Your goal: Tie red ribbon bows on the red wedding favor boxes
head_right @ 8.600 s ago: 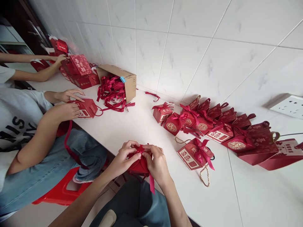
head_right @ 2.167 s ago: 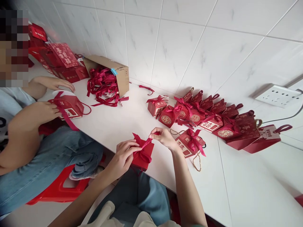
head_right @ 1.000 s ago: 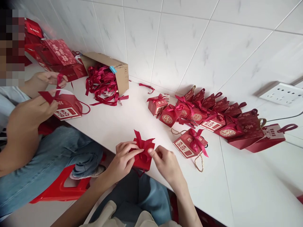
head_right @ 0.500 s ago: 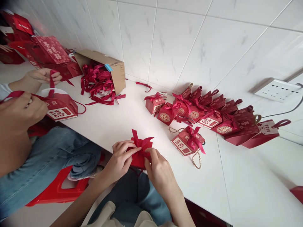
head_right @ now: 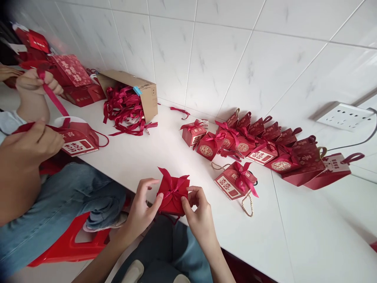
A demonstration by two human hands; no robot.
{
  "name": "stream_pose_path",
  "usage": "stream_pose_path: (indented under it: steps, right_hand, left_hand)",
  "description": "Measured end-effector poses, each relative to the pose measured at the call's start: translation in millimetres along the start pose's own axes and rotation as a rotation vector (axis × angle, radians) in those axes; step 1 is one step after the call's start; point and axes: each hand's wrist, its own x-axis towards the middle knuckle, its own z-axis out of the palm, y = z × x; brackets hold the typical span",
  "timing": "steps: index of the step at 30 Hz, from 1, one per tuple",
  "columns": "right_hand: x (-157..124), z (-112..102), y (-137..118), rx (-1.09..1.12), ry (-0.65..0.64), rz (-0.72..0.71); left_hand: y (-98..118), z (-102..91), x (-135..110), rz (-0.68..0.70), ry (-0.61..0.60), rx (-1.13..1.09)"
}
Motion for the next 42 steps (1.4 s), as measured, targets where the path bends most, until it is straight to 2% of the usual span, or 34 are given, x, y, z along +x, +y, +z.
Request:
stream_pose_path:
  steps: [2, 4, 6, 10, 15, 19, 23, 28, 32, 35, 38, 40, 42]
  right_hand:
    - [-0.8, 1.3, 0.1, 0.036, 0.016, 0.014]
    - [-1.5, 3.4, -0.7, 0.063, 0.042, 0.031]
    - [-1.5, 5.3, -1.6, 0.093, 0.060, 0.047]
    - [1.3, 4.7, -2.3, 0.220, 0.061, 0.095]
    - [6.5, -0.9, 2.7, 0.513, -0.012, 0.222]
    - [10.2, -2.2, 10.0, 0.718, -0.041, 0.270]
    - [14.2, -0.7, 15.5, 0.781, -0.025, 0.310]
    - [17.0, -0.6, 21.5, 0.761, -0.022, 0.327]
    - [25.0, -12.5, 20.3, 0.702, -0.092, 0.288]
    - [39.9, -22.5, 13.8, 0.481, -0.158, 0.221]
    - [56.8, -24.0, 6.8, 0.231, -0.229, 0.243]
    - [65.4, -20.9, 3.4, 0.188, -0.257, 0.249]
    - [71.2, -16.7, 1.1, 0.210, -0.267, 0.234]
  left_hand:
    - [1.7, -2.2, -2.2, -0.187, 0.023, -0.037]
    - [4.2, -4.2, -2.5, -0.342, -0.061, -0.074]
    - [6.3, -5.4, -0.8, -0.421, -0.148, -0.119]
    - [6.1, -6.4, 4.4, -0.425, -0.229, -0.218]
    - [-0.3, -7.2, 6.0, -0.464, -0.324, -0.377]
    - [-3.6, -5.9, 5.4, -0.445, -0.327, -0.420]
    - [-3.3, -3.3, 6.3, -0.415, -0.302, -0.407]
    - [-0.5, -3.2, 7.9, -0.409, -0.295, -0.384]
    - [-1.8, -5.7, 9.0, -0.463, -0.322, -0.408]
    - [-10.5, -5.6, 11.7, -0.482, -0.372, -0.488]
    - [-23.1, -3.5, 19.5, -0.486, -0.352, -0.573]
    - [-29.9, -2.4, 27.8, -0.492, -0.316, -0.560]
    - [-34.0, -2.2, 37.3, -0.471, -0.340, -0.548]
